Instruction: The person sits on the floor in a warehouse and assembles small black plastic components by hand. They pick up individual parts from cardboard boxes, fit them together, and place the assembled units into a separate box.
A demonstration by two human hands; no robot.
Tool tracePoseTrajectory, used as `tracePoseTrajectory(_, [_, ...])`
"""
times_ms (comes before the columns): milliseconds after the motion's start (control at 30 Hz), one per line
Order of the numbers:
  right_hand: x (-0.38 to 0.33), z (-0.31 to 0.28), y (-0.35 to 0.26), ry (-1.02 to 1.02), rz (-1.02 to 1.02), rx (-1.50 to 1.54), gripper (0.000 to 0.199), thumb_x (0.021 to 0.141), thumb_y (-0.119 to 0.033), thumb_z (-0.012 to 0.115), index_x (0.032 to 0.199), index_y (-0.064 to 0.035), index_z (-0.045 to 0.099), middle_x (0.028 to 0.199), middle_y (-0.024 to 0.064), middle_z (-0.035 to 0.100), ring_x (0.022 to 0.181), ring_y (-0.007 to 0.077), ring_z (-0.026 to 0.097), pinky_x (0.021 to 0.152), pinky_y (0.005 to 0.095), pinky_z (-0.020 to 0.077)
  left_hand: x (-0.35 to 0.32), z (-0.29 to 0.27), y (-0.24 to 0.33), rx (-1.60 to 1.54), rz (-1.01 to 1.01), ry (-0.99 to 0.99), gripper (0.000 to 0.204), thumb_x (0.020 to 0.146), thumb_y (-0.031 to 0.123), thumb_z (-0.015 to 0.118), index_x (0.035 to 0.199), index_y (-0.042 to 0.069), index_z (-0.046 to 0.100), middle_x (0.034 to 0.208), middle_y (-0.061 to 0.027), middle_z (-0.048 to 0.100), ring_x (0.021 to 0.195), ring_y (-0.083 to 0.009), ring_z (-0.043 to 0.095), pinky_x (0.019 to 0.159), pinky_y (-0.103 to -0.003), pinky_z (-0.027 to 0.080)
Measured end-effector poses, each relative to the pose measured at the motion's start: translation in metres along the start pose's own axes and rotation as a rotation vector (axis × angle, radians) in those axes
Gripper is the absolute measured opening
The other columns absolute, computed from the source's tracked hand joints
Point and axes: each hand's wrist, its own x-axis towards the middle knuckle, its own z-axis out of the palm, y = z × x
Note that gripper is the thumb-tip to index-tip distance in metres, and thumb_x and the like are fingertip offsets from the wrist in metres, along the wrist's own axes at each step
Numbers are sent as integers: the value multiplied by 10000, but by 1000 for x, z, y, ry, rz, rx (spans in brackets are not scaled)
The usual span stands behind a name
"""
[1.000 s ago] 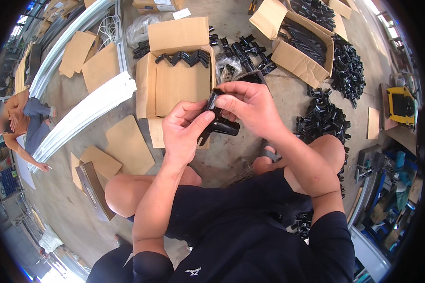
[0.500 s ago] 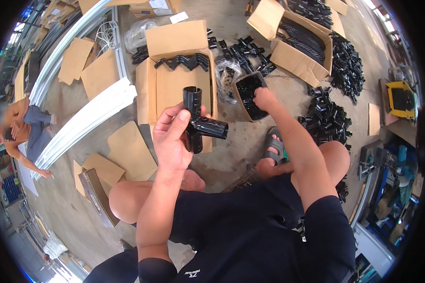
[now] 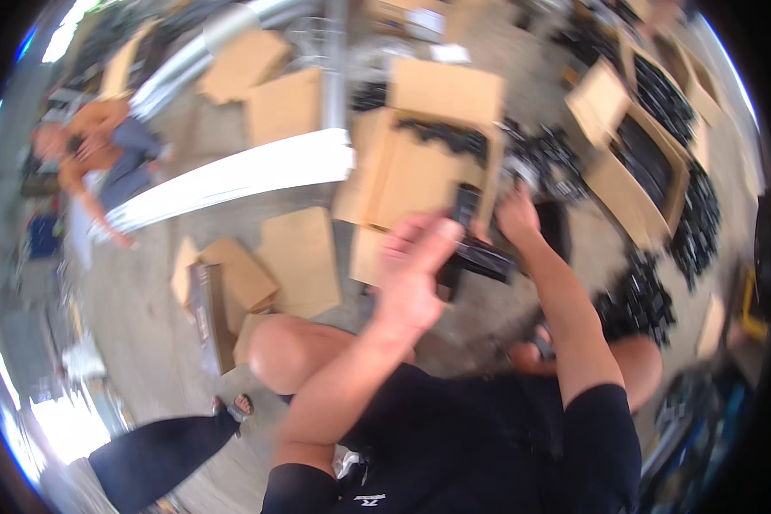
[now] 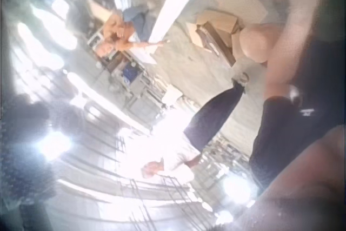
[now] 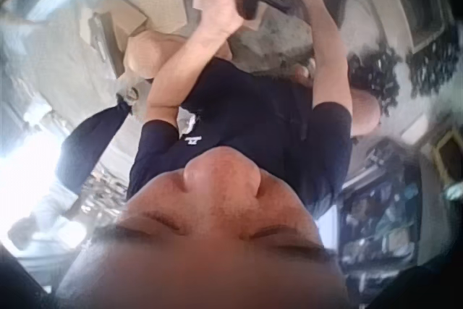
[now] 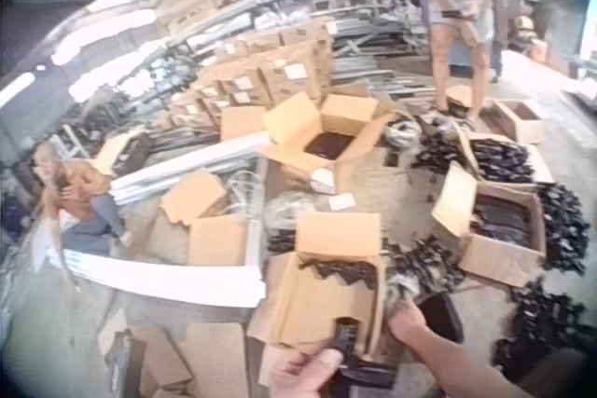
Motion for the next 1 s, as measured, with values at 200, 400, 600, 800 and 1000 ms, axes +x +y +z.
tracePoseTrajectory(200, [13,65,-15,455,-66,192,338,1004,-244,498,1238,-151,724,1286,60,704,1337,248,565,1251,603,118,-5,20,16,-83,19,-113,201,986,60,696,1167,-21,670,1014,-92,741,912,-139,710,842,-293,567])
tracePoseTrajectory(400, [14,67,-11,349,-85,498,398,1016,-317,467,1359,-181,616,1361,54,658,1359,228,541,1249,590,138,-11,10,11,-117,60,-136,245,979,90,722,1185,-31,667,1073,-91,731,935,-124,690,857,-291,557])
tracePoseTrajectory(600, [11,50,-14,130,-344,2520,492,1028,-390,435,1480,-211,508,1436,48,613,1382,208,517,1248,576,157,-12,9,7,-88,96,-135,235,979,96,725,1175,-24,676,1066,-79,731,899,-105,672,826,-275,542])
tracePoseTrajectory(800, [-39,47,19,574,-182,-76,486,991,-344,447,1468,-313,533,1489,97,567,1440,270,451,1225,621,195,-5,30,11,-105,65,-165,180,982,100,712,1128,-3,695,999,-64,747,880,-92,663,807,-260,530])
tracePoseTrajectory(1000, [-138,-157,46,490,117,1084,149,858,-84,685,980,-6,718,876,205,735,795,358,722,725,424,565,4,12,-6,-111,44,-70,134,998,104,672,1087,6,685,1009,-150,750,876,-204,737,812,-348,613])
